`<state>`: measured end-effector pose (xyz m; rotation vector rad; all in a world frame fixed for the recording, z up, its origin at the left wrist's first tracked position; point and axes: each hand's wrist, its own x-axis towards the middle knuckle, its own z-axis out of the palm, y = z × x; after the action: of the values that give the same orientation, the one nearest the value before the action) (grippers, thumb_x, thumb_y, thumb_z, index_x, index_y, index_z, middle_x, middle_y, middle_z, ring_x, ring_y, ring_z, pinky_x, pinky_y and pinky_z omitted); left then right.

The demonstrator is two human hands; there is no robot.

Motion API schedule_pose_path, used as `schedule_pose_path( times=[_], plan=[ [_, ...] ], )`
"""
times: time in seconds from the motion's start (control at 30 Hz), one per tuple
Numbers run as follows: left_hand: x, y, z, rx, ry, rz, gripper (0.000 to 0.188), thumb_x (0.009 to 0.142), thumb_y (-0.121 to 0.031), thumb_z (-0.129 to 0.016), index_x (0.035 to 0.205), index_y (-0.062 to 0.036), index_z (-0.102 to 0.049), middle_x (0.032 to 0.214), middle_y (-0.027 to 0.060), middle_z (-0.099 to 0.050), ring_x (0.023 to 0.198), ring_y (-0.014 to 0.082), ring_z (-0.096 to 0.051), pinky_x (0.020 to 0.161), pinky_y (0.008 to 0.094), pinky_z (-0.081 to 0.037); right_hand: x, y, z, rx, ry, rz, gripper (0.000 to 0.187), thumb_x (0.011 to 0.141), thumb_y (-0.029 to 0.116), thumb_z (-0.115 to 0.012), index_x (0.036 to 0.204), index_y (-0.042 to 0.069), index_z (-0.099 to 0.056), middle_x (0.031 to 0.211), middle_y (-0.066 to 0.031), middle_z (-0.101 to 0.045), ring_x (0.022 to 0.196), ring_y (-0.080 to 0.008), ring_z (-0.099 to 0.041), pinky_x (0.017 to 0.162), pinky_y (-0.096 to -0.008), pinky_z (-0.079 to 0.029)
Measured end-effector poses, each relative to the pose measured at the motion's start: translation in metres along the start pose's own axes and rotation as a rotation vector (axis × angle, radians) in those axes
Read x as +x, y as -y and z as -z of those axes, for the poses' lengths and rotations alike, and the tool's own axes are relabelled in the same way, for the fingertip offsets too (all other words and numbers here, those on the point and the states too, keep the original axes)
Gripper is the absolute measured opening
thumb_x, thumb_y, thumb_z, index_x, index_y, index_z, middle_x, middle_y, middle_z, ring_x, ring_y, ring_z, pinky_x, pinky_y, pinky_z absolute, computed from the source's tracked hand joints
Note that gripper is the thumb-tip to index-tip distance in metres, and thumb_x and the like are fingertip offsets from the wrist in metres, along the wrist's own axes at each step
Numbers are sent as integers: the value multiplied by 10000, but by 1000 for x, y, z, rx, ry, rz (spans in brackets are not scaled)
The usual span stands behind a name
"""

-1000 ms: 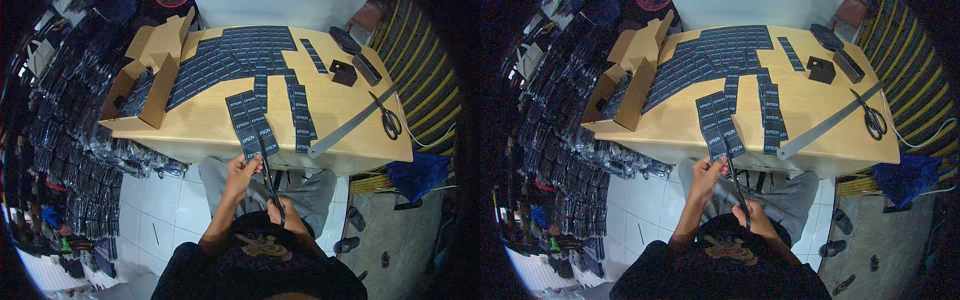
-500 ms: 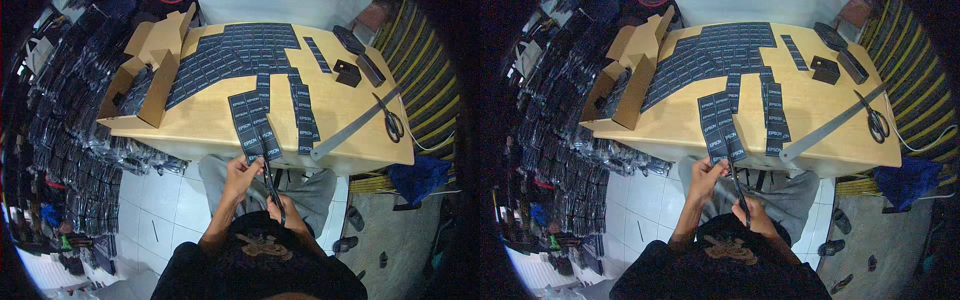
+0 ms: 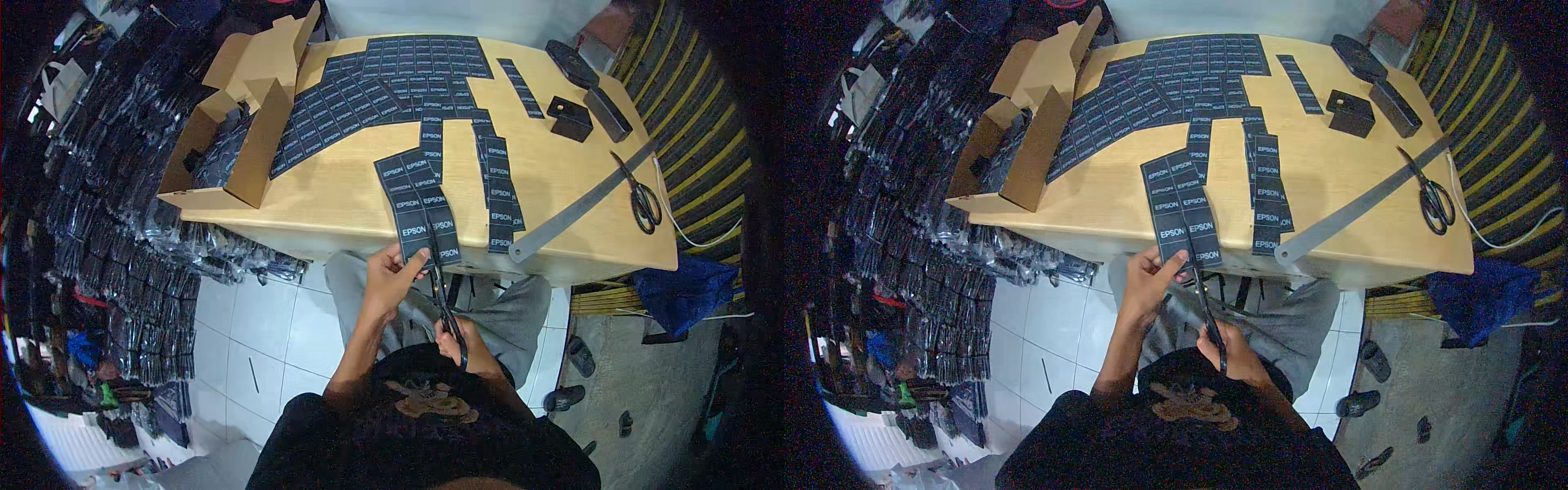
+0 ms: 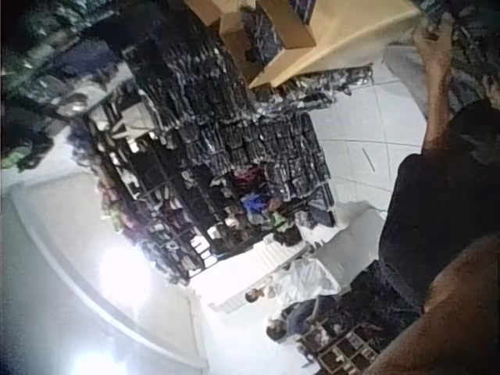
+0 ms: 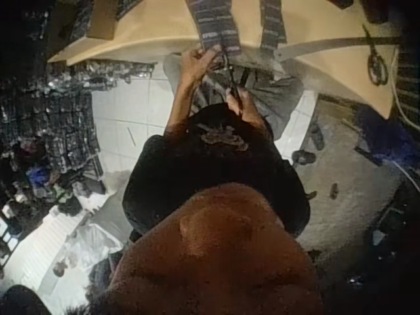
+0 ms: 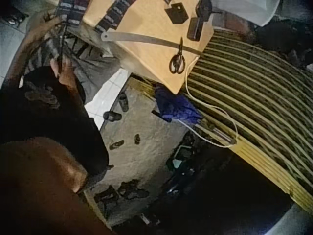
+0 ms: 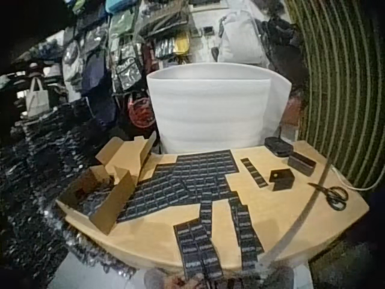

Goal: Cutting a sheet of printed labels into individual stickers using scissors.

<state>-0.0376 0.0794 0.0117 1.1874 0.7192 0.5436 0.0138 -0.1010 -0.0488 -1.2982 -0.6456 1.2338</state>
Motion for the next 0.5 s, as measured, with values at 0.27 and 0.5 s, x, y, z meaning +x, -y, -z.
schedule_pose_path(
  times=[0.27,0.5],
  plan=[
    [-2,1,-2,-31,74,30,113,828,-93,-623,897,-6,-643,728,-2,-613,617,37,-515,556,177,-420,0,1,-2,-28,-17,29,166,856,177,-558,809,29,-498,650,20,-457,603,-76,-428,555,-250,-364],
    [-2,3,-4,-64,54,24,75,823,-74,-618,857,-14,-647,739,-10,-609,595,39,-496,532,183,-386,0,-1,-3,54,-11,10,183,882,185,-524,773,42,-489,580,38,-438,504,-50,-410,466,-226,-329]
  ],
)
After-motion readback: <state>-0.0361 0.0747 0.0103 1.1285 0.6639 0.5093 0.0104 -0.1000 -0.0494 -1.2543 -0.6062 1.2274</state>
